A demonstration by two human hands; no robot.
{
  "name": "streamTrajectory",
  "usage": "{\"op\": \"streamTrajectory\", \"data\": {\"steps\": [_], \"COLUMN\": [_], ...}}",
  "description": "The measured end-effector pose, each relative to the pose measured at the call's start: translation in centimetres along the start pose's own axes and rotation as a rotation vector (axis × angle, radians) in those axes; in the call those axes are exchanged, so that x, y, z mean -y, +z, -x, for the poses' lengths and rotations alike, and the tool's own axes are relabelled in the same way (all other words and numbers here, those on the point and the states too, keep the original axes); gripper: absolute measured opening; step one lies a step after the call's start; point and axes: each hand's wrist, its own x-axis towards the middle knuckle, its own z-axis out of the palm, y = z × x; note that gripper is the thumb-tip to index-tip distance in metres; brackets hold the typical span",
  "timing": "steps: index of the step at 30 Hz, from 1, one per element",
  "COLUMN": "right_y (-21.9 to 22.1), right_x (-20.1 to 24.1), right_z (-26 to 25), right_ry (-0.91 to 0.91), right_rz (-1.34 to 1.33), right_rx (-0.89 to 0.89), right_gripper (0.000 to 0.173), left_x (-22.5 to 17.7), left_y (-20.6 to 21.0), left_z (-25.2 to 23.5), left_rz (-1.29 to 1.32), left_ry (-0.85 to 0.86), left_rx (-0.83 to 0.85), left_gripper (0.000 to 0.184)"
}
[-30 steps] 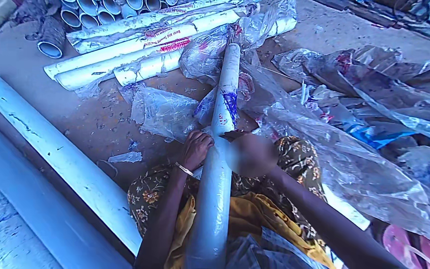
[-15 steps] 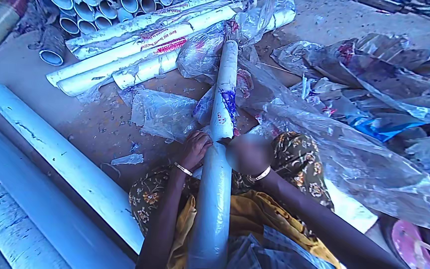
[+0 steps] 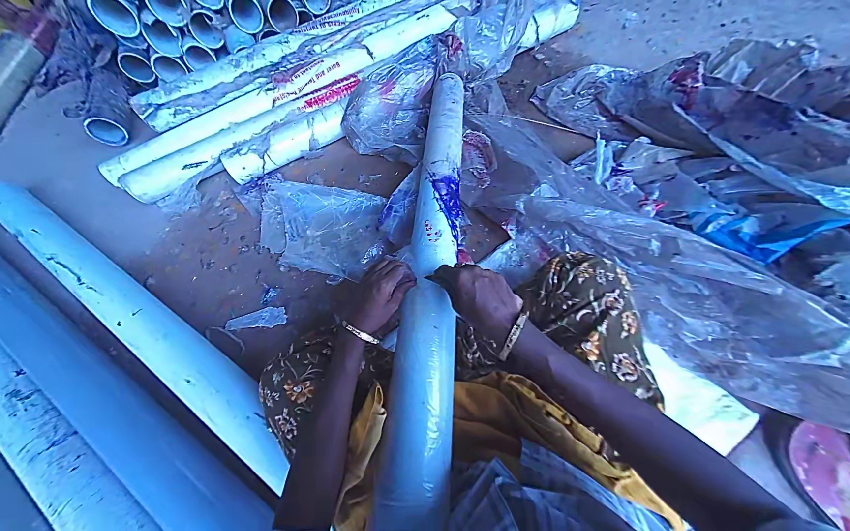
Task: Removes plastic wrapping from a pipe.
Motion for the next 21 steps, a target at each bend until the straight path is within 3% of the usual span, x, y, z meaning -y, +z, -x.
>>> {"op": "streamTrajectory", "data": {"steps": [5,17,21], "right_y": [2.0,1.1,1.9], "right_x": [0.2,-0.2,-1.1], "right_z": [0.3,0.7,0.1], "right_ry": [-0.034,-0.019,-0.059], "right_rz": [0.026,-0.003,-0.065], "right_rx": [-0.100,-0.051,-0.109], "right_gripper": [0.035,0.031,0.030], "left_x": [0.0,-0.2,0.1], "left_y": [-0.2,-0.4,-0.2], "left_z": [0.2,-0.1,0.0], "left_rz": [-0.009,0.006,0.033], "left_ry": [-0.010,-0.004,0.009], "left_rx": [0.020,0.044,0.027], "left_gripper": [0.016,0.015,0.014]}}
